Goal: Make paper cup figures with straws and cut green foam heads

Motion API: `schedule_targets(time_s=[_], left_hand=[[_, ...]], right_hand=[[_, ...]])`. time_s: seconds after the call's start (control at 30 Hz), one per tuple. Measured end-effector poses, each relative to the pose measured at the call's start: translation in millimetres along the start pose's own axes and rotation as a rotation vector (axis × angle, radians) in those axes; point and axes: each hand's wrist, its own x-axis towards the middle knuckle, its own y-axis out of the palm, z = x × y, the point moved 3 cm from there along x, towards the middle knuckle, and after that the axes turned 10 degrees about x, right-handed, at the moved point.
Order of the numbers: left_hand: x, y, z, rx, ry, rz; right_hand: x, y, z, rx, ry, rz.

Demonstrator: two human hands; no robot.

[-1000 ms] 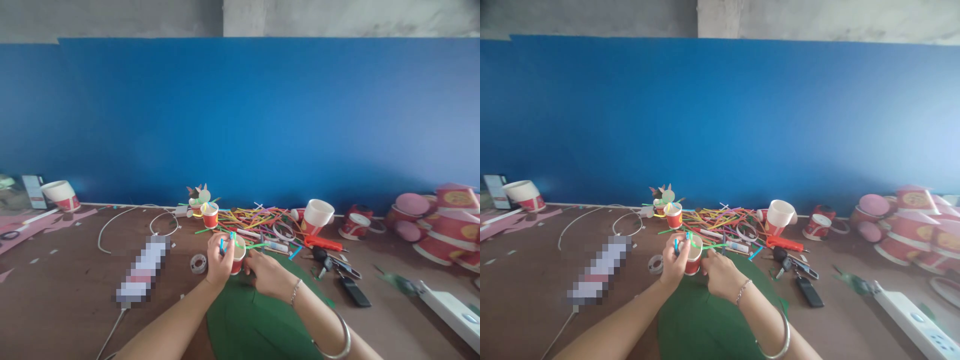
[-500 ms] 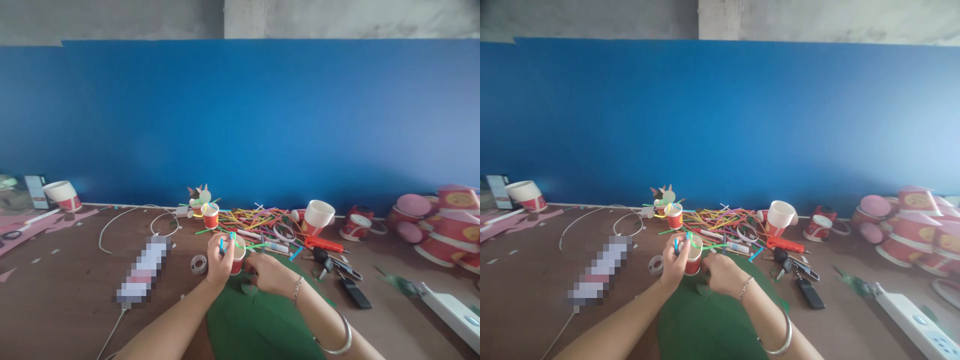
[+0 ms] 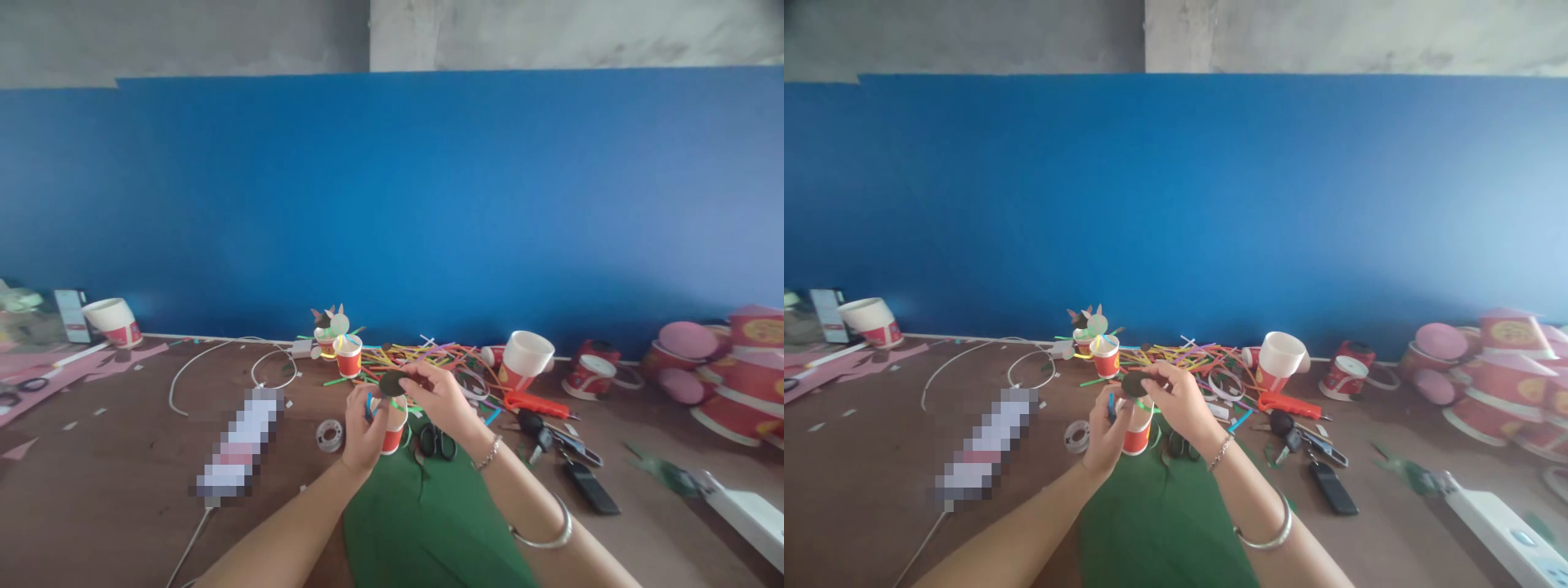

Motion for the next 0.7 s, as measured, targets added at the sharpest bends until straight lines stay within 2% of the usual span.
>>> schedule_targets(time_s=[0.2, 0.7], left_hand=[[0.6, 1.4, 4.0, -0.039, -0.022, 0.004], [-0.5, 1.5, 4.6, -0.082, -0.017, 0.046]], right_hand=[[2.9, 5.9, -8.1, -0.015, -0.015, 0.006], [9.6, 6.1, -7.6, -0.095, -0.073, 0.034]])
